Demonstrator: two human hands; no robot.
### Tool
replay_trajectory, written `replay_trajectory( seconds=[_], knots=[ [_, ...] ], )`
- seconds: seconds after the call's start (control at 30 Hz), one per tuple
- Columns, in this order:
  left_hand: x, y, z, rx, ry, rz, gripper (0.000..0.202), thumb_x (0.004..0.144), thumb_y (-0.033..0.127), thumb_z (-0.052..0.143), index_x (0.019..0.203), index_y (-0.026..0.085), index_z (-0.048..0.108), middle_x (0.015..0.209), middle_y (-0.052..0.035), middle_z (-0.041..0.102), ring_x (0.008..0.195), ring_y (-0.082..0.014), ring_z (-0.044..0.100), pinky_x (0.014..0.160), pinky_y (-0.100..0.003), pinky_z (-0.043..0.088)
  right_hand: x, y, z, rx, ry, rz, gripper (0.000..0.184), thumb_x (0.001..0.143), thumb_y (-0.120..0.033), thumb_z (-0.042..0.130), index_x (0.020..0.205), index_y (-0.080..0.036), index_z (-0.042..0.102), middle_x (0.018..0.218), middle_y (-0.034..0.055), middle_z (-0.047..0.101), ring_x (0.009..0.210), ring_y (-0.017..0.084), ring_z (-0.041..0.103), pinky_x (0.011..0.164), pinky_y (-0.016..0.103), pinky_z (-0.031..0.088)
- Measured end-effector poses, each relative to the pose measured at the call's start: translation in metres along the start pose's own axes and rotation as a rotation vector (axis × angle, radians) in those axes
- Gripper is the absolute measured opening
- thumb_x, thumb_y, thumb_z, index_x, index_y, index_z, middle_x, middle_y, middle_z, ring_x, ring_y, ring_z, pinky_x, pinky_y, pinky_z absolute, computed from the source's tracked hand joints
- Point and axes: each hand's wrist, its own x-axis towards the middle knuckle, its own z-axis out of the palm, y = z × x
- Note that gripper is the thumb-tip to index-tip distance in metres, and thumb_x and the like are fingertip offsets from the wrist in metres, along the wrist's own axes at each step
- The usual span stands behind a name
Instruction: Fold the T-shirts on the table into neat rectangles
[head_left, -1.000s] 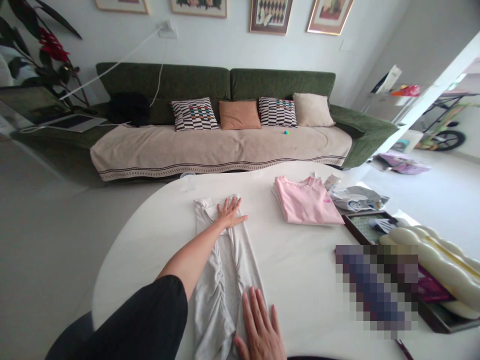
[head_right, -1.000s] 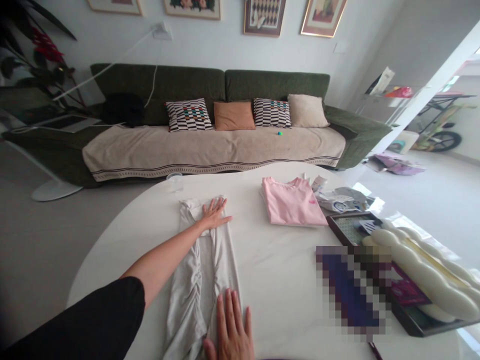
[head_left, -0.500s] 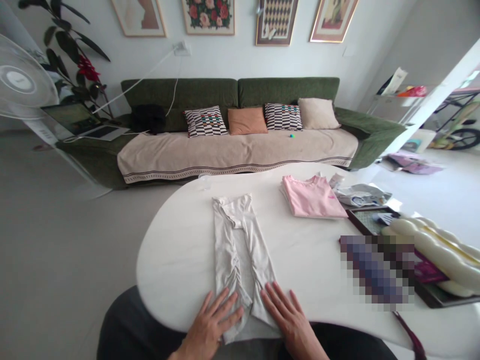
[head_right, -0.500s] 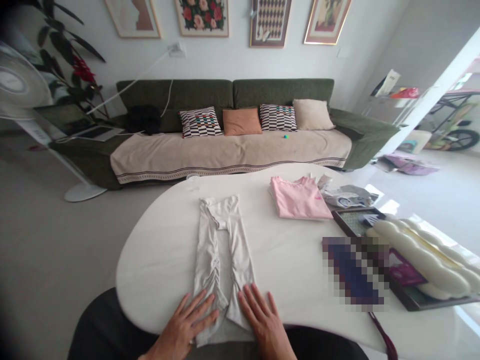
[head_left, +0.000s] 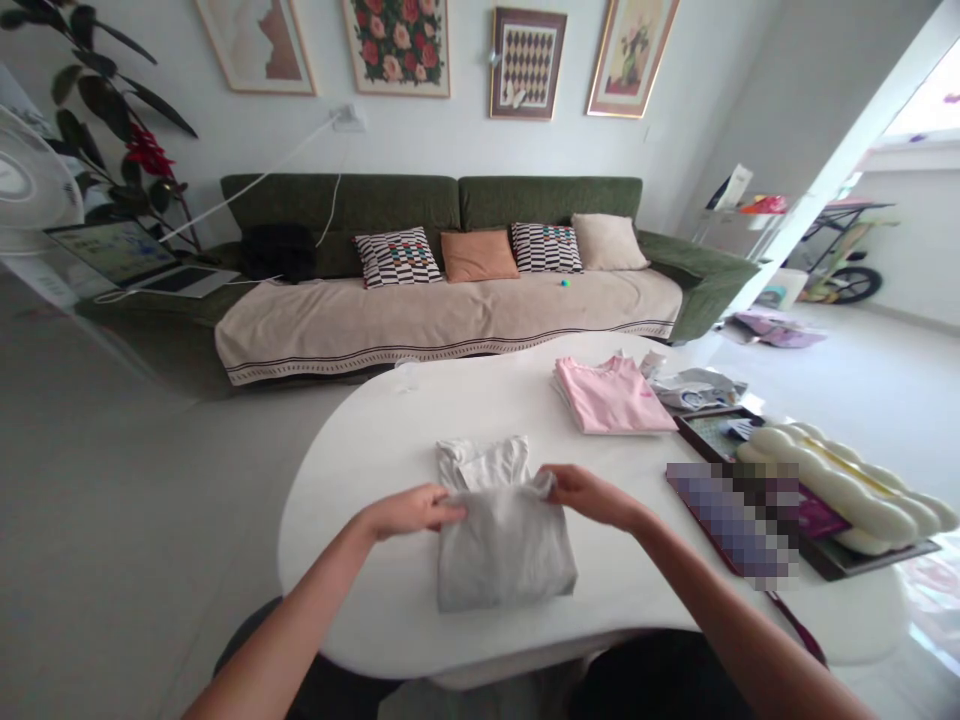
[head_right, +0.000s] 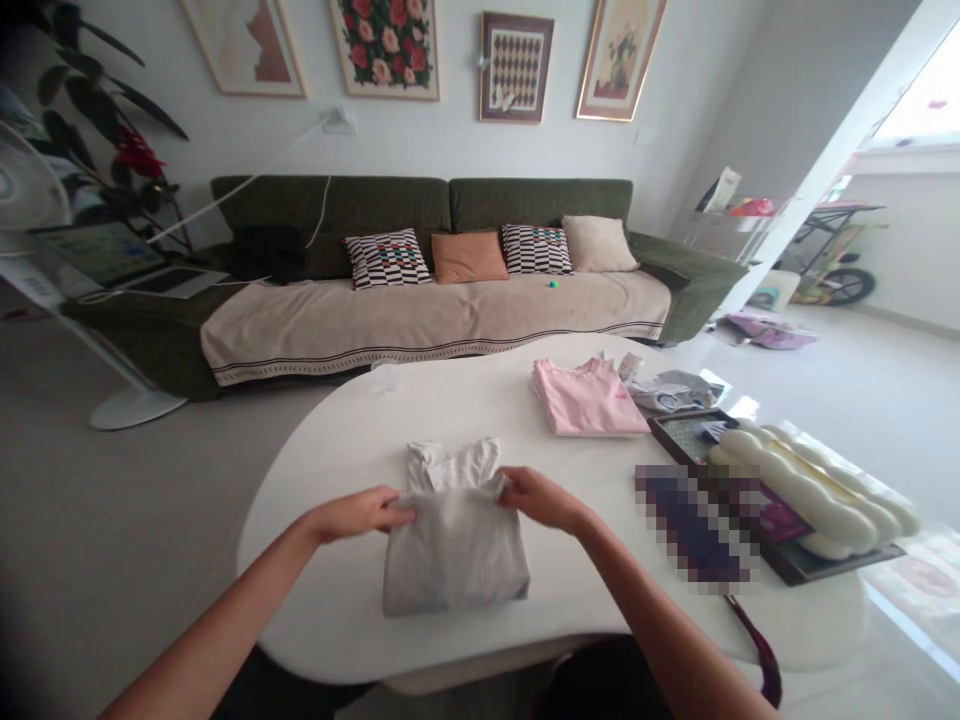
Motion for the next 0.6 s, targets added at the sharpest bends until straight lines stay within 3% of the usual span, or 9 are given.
replay_trajectory(
  seconds=[0.07,0.17,0.3,0.4,0.47,0.53,0.6],
  knots=[
    [0.045,-0.010,-0.019,-0.223,0.332,-0.084,0.022,0.065,0.036,0.066,0.076,0.016,0.065,0.069,-0.0020,0.066,0.064,-0.0159,0.060,0.057,-0.023,0.046,0.048,0.011,0.009,-0.005,0.127,0.067,0.020,0.073,-0.023,0.048,0.085,-0.012,0.060,0.072,0.0019,0.063,0.063,0.011,0.055,0.056,0.021,0.041],
    [0.093,-0.040,-0.023,-0.277,0.585,-0.057,0.016,0.063,0.027,0.065,0.074,0.016,0.061,0.065,-0.0004,0.064,0.061,-0.0146,0.058,0.056,-0.023,0.045,0.091,0.036,0.034,-0.081,0.280,0.148,0.021,0.076,-0.023,0.043,0.085,-0.009,0.057,0.067,0.0037,0.060,0.057,0.012,0.053,0.053,0.022,0.039],
    [0.113,-0.068,-0.016,-0.241,0.725,0.074,0.012,0.063,0.021,0.063,0.073,0.018,0.058,0.069,0.0008,0.063,0.071,-0.0152,0.059,0.064,-0.022,0.045,0.104,0.061,0.055,-0.188,0.463,0.171,0.024,0.078,-0.022,0.039,0.093,-0.013,0.055,0.075,0.0046,0.061,0.069,0.014,0.056,0.062,0.024,0.040],
    [0.116,-0.069,-0.022,-0.116,0.809,0.159,0.016,0.068,0.023,0.060,0.083,0.020,0.058,0.077,0.0003,0.064,0.075,-0.0154,0.060,0.070,-0.024,0.046,0.104,0.067,0.055,-0.254,0.530,0.157,0.031,0.082,-0.026,0.032,0.105,-0.015,0.050,0.083,0.0053,0.062,0.076,0.016,0.057,0.068,0.025,0.041],
    [0.119,-0.064,-0.024,-0.010,0.892,0.166,0.024,0.070,0.020,0.058,0.094,0.019,0.056,0.084,-0.0035,0.063,0.078,-0.0176,0.060,0.075,-0.028,0.046,0.104,0.066,0.055,-0.308,0.568,0.149,0.038,0.083,-0.026,0.030,0.117,-0.013,0.043,0.098,0.0107,0.060,0.087,0.019,0.057,0.074,0.028,0.041],
    [0.122,-0.060,-0.020,0.099,0.969,0.177,0.034,0.071,0.016,0.056,0.105,0.018,0.053,0.102,-0.0095,0.060,0.095,-0.0215,0.057,0.086,-0.034,0.042,0.102,0.063,0.061,-0.361,0.591,0.118,0.045,0.083,-0.023,0.032,0.126,-0.010,0.035,0.122,0.0164,0.048,0.107,0.021,0.049,0.086,0.031,0.037],
    [0.123,-0.060,-0.006,0.279,0.982,0.251,0.042,0.076,0.016,0.051,0.118,0.017,0.046,0.124,-0.0127,0.047,0.118,-0.0228,0.041,0.098,-0.036,0.032,0.098,0.061,0.073,-0.441,0.555,0.044,0.049,0.082,-0.020,0.033,0.131,-0.011,0.032,0.138,0.0146,0.031,0.124,0.022,0.032,0.097,0.033,0.028]
  ],
)
